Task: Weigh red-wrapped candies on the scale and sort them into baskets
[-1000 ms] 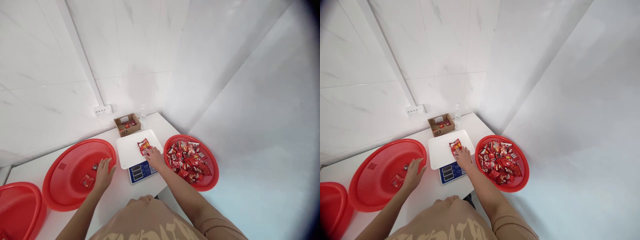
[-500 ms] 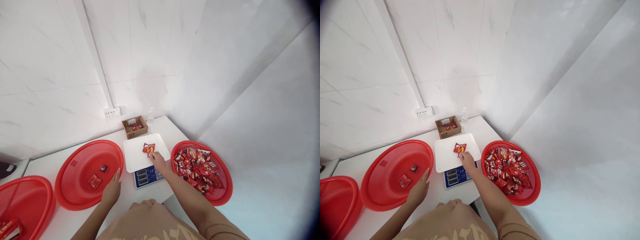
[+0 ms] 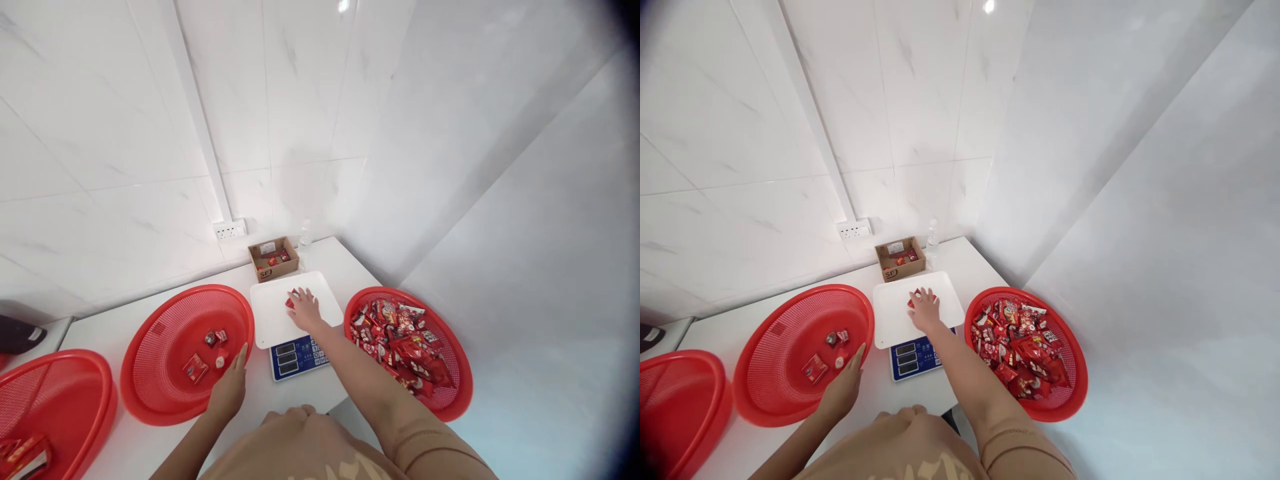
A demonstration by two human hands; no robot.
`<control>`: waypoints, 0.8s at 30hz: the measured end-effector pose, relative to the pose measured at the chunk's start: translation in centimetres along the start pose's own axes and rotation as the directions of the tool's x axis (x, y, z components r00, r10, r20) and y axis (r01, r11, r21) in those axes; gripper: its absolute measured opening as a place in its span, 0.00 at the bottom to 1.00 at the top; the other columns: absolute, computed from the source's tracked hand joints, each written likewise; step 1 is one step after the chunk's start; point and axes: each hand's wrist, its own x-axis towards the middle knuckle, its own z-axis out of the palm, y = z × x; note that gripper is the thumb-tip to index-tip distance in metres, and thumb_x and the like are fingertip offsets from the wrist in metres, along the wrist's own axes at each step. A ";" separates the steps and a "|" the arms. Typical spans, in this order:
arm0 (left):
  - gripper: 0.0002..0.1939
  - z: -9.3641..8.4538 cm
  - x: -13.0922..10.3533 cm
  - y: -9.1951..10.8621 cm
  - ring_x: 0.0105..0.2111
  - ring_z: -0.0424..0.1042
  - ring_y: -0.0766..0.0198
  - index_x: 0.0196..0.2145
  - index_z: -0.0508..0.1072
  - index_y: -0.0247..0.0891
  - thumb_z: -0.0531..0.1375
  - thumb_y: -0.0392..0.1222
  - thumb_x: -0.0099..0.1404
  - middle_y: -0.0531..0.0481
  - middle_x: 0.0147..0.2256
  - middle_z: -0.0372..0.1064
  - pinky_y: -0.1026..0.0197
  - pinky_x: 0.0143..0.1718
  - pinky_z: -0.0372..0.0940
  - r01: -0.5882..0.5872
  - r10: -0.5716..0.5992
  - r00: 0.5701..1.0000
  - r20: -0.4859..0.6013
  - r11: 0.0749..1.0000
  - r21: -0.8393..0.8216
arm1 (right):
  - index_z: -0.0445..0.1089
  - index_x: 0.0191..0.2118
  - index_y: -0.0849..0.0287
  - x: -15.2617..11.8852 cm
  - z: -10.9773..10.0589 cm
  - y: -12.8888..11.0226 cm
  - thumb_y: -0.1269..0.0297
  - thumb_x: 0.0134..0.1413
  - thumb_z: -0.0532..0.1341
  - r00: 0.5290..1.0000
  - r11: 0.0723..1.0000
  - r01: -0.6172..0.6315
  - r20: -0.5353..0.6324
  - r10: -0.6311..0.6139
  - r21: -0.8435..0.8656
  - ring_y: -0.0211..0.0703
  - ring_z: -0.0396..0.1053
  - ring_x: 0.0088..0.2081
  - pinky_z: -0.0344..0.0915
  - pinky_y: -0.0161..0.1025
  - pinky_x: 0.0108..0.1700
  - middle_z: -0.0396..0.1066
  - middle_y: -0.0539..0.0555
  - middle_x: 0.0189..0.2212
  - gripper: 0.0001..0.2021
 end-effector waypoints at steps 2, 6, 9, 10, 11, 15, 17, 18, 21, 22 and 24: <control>0.29 0.1 0.1 -0.1 0.51 0.67 0.56 0.64 0.43 0.34 0.39 0.34 0.66 0.36 0.58 0.57 0.59 0.35 0.68 0.008 -0.008 1.000 0.007 1.000 -0.012 | 0.55 0.59 0.49 -0.4 -0.1 2.5 0.65 0.53 0.56 1.000 0.995 -0.013 0.025 0.016 -0.098 0.59 0.40 0.63 0.44 0.60 0.57 0.49 0.59 0.62 0.26; 0.28 -0.2 0.1 0.2 0.48 0.68 0.55 0.64 0.45 0.37 0.39 0.35 0.66 0.36 0.58 0.58 0.57 0.36 0.67 0.037 -0.037 0.999 0.013 0.999 -0.010 | 0.60 0.55 0.54 -1.4 0.2 4.3 0.70 0.57 0.50 0.997 0.993 -0.036 -0.067 0.029 -0.111 0.51 0.56 0.54 0.52 0.47 0.54 0.63 0.60 0.50 0.20; 0.28 -0.6 -0.1 0.5 0.48 0.68 0.54 0.64 0.45 0.37 0.38 0.35 0.66 0.36 0.58 0.58 0.58 0.34 0.66 0.044 -0.044 0.999 0.011 0.999 0.004 | 0.60 0.54 0.58 -1.5 0.2 2.6 0.67 0.58 0.49 0.985 0.983 -0.144 -0.083 0.154 0.110 0.49 0.62 0.48 0.57 0.45 0.51 0.66 0.61 0.46 0.19; 0.28 -0.6 -0.1 0.6 0.48 0.68 0.55 0.64 0.45 0.37 0.38 0.35 0.66 0.35 0.58 0.58 0.59 0.34 0.66 0.039 -0.039 0.999 0.009 0.999 0.006 | 0.60 0.54 0.58 -1.6 0.2 1.6 0.65 0.58 0.49 0.981 0.954 -0.173 -0.042 0.188 0.244 0.48 0.64 0.47 0.59 0.45 0.50 0.67 0.60 0.46 0.18; 0.28 -0.6 -0.1 0.6 0.48 0.68 0.55 0.64 0.45 0.37 0.39 0.35 0.66 0.35 0.58 0.58 0.59 0.34 0.66 0.033 -0.033 0.999 0.007 0.999 0.008 | 0.59 0.55 0.57 -1.6 0.0 0.3 0.62 0.59 0.49 0.981 0.900 -0.187 0.027 0.192 0.394 0.46 0.65 0.46 0.61 0.44 0.48 0.68 0.59 0.46 0.18; 0.28 -0.1 0.5 0.1 0.49 0.68 0.54 0.64 0.44 0.34 0.38 0.35 0.66 0.34 0.57 0.58 0.58 0.36 0.66 0.018 -0.018 1.000 0.014 1.000 0.017 | 0.51 0.60 0.49 -2.4 -0.6 -4.9 0.50 0.58 0.51 0.959 0.543 -0.086 0.216 -0.181 0.836 0.41 0.66 0.49 0.65 0.42 0.44 0.64 0.55 0.53 0.25; 0.28 0.3 0.9 -0.3 0.50 0.68 0.52 0.64 0.45 0.33 0.39 0.35 0.66 0.33 0.58 0.57 0.56 0.37 0.67 -0.004 0.004 1.000 -0.008 0.999 0.034 | 0.48 0.62 0.48 -2.9 -0.9 -6.2 0.47 0.55 0.54 0.938 0.507 -0.023 0.194 -0.287 0.861 0.42 0.63 0.53 0.63 0.43 0.49 0.62 0.56 0.55 0.30; 0.28 0.4 1.1 -0.5 0.49 0.69 0.51 0.64 0.45 0.32 0.39 0.35 0.66 0.32 0.58 0.56 0.54 0.37 0.67 -0.017 0.018 1.000 -0.026 0.999 0.045 | 0.49 0.62 0.48 -3.1 -1.1 -6.1 0.47 0.54 0.54 0.948 0.535 0.016 0.157 -0.276 0.844 0.43 0.62 0.54 0.61 0.44 0.51 0.61 0.56 0.56 0.31; 0.29 0.7 1.5 -1.0 0.47 0.70 0.51 0.64 0.46 0.31 0.39 0.35 0.66 0.32 0.58 0.56 0.51 0.40 0.67 -0.043 0.046 0.997 -0.067 0.998 0.044 | 0.55 0.60 0.52 -3.9 -1.9 -2.7 0.53 0.56 0.55 0.997 0.715 0.079 -0.056 -0.055 0.694 0.43 0.58 0.58 0.56 0.43 0.56 0.59 0.56 0.57 0.26; 0.28 0.7 1.5 -1.1 0.48 0.70 0.51 0.63 0.47 0.31 0.39 0.35 0.65 0.33 0.58 0.57 0.52 0.42 0.67 -0.052 0.054 0.996 -0.074 0.998 0.036 | 0.56 0.59 0.53 -4.3 -2.2 -0.5 0.56 0.56 0.54 0.991 0.779 0.044 -0.129 0.047 0.626 0.43 0.57 0.58 0.56 0.43 0.57 0.59 0.57 0.58 0.25; 0.28 0.7 1.6 -1.3 0.50 0.68 0.53 0.63 0.48 0.32 0.40 0.35 0.65 0.35 0.57 0.59 0.52 0.45 0.66 -0.070 0.071 0.994 -0.083 0.997 0.022 | 0.58 0.57 0.57 -5.7 -2.7 4.6 0.61 0.57 0.52 0.934 0.872 -0.109 -0.250 0.254 0.477 0.44 0.55 0.59 0.52 0.43 0.59 0.60 0.58 0.57 0.22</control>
